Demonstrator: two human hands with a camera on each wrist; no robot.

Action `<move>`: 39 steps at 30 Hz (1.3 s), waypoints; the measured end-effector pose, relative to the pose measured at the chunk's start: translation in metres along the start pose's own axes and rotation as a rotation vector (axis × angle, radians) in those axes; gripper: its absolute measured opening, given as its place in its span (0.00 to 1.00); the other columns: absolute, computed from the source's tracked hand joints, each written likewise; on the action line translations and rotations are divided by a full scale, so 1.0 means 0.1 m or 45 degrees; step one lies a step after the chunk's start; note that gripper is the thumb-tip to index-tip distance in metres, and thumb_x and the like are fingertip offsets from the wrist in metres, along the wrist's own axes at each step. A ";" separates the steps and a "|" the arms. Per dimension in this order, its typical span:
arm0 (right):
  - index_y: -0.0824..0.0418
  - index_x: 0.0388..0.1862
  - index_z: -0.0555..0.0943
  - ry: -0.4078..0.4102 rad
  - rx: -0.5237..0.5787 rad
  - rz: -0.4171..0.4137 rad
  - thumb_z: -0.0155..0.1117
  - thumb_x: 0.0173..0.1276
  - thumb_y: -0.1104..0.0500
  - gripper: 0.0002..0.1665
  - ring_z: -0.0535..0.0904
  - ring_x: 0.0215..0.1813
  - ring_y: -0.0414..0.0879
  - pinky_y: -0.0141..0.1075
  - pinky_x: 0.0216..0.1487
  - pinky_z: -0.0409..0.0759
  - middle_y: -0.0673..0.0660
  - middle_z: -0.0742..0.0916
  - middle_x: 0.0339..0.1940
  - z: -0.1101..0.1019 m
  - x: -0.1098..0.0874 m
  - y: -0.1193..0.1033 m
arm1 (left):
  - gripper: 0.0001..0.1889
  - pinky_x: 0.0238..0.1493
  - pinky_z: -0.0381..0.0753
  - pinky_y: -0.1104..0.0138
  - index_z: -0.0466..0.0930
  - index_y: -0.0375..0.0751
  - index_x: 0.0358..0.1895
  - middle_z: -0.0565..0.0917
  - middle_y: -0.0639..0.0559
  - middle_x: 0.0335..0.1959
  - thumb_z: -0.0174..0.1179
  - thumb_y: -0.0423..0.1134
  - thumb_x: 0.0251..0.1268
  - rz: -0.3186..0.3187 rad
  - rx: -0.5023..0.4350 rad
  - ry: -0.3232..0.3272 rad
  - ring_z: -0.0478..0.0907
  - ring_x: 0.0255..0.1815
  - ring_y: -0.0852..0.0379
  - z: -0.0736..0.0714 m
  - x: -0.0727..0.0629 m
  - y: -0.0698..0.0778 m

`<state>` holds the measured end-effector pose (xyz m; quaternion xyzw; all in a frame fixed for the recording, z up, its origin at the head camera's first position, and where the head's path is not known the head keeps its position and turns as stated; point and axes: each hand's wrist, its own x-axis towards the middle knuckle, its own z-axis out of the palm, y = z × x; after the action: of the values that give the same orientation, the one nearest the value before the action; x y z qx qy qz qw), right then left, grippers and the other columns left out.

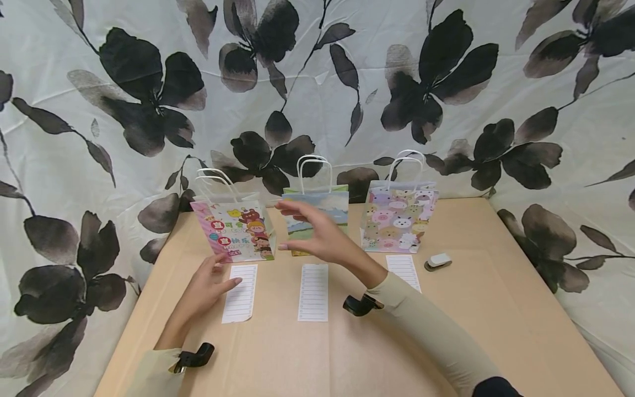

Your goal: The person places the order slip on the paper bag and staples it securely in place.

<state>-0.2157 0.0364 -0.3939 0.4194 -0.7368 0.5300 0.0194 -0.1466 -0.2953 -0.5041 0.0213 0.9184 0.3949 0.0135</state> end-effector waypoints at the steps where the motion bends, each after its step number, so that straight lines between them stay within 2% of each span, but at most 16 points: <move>1: 0.53 0.78 0.65 -0.009 0.005 0.000 0.79 0.60 0.53 0.50 0.72 0.72 0.43 0.45 0.72 0.70 0.48 0.74 0.74 0.02 0.03 0.00 | 0.44 0.62 0.71 0.41 0.61 0.31 0.74 0.67 0.32 0.70 0.73 0.48 0.61 -0.013 0.012 0.001 0.72 0.63 0.32 0.01 0.01 -0.02; 5: 0.54 0.79 0.63 -0.035 0.011 0.015 0.79 0.61 0.54 0.51 0.67 0.76 0.44 0.45 0.75 0.65 0.50 0.71 0.77 0.09 0.14 0.02 | 0.40 0.53 0.76 0.52 0.65 0.32 0.72 0.73 0.34 0.66 0.73 0.44 0.61 -0.046 0.052 0.028 0.77 0.54 0.40 0.06 0.05 -0.08; 8: 0.52 0.81 0.61 -0.025 -0.017 0.051 0.80 0.60 0.53 0.54 0.62 0.78 0.41 0.43 0.76 0.63 0.49 0.67 0.79 0.15 0.22 0.03 | 0.36 0.42 0.72 0.63 0.68 0.32 0.70 0.77 0.37 0.62 0.73 0.39 0.61 -0.049 0.058 0.056 0.74 0.43 0.47 0.08 0.07 -0.09; 12: 0.49 0.82 0.59 -0.014 -0.038 0.106 0.81 0.59 0.51 0.57 0.57 0.80 0.39 0.43 0.77 0.60 0.47 0.64 0.81 0.24 0.37 0.04 | 0.32 0.34 0.66 0.67 0.71 0.32 0.68 0.77 0.38 0.59 0.72 0.36 0.61 -0.045 0.077 0.093 0.69 0.36 0.52 0.11 0.09 -0.10; 16: 0.51 0.82 0.58 -0.014 -0.036 0.114 0.79 0.61 0.50 0.56 0.56 0.81 0.39 0.44 0.78 0.59 0.48 0.64 0.81 0.32 0.51 0.03 | 0.30 0.37 0.66 0.65 0.73 0.32 0.66 0.77 0.38 0.57 0.71 0.34 0.61 -0.045 0.063 0.114 0.69 0.38 0.50 0.15 0.12 -0.10; 20: 0.51 0.82 0.58 -0.006 -0.040 0.100 0.78 0.62 0.50 0.54 0.56 0.80 0.38 0.43 0.78 0.57 0.47 0.65 0.81 0.39 0.62 0.04 | 0.28 0.48 0.66 0.58 0.73 0.31 0.66 0.76 0.37 0.57 0.70 0.31 0.63 -0.058 0.033 0.099 0.71 0.48 0.45 0.20 0.12 -0.08; 24: 0.48 0.81 0.58 0.004 0.002 0.128 0.77 0.63 0.49 0.53 0.54 0.80 0.36 0.43 0.79 0.56 0.44 0.64 0.81 0.45 0.69 0.07 | 0.26 0.60 0.66 0.50 0.74 0.29 0.64 0.76 0.37 0.57 0.69 0.28 0.63 -0.078 0.033 0.101 0.71 0.57 0.42 0.24 0.13 -0.07; 27: 0.47 0.81 0.58 0.011 0.035 0.146 0.77 0.63 0.50 0.53 0.54 0.80 0.36 0.43 0.79 0.56 0.44 0.64 0.81 0.49 0.73 0.09 | 0.25 0.57 0.69 0.52 0.76 0.29 0.63 0.77 0.37 0.54 0.68 0.28 0.62 -0.103 0.046 0.098 0.72 0.54 0.43 0.24 0.14 -0.06; 33: 0.52 0.81 0.60 0.030 0.037 0.141 0.75 0.65 0.51 0.50 0.54 0.81 0.38 0.46 0.78 0.57 0.45 0.65 0.80 0.52 0.78 0.14 | 0.16 0.38 0.70 0.66 0.80 0.31 0.55 0.80 0.43 0.39 0.66 0.30 0.65 -0.168 0.037 0.074 0.72 0.39 0.51 0.23 0.12 -0.04; 35: 0.52 0.81 0.61 0.045 0.021 0.146 0.74 0.66 0.50 0.49 0.55 0.80 0.38 0.46 0.78 0.58 0.45 0.66 0.80 0.54 0.80 0.15 | 0.13 0.37 0.70 0.67 0.81 0.31 0.52 0.81 0.45 0.37 0.65 0.31 0.67 -0.179 0.028 0.063 0.73 0.38 0.53 0.21 0.10 -0.03; 39: 0.52 0.79 0.64 0.086 0.003 0.177 0.72 0.68 0.51 0.44 0.60 0.78 0.39 0.45 0.76 0.62 0.48 0.70 0.77 0.56 0.83 0.18 | 0.11 0.35 0.74 0.68 0.83 0.32 0.50 0.85 0.45 0.36 0.65 0.34 0.70 -0.152 -0.007 0.057 0.76 0.35 0.55 0.12 0.05 0.03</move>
<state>-0.2575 -0.0563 -0.3934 0.3493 -0.7624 0.5448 0.0069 -0.1512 -0.2847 -0.5101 -0.0422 0.9171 0.3962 0.0166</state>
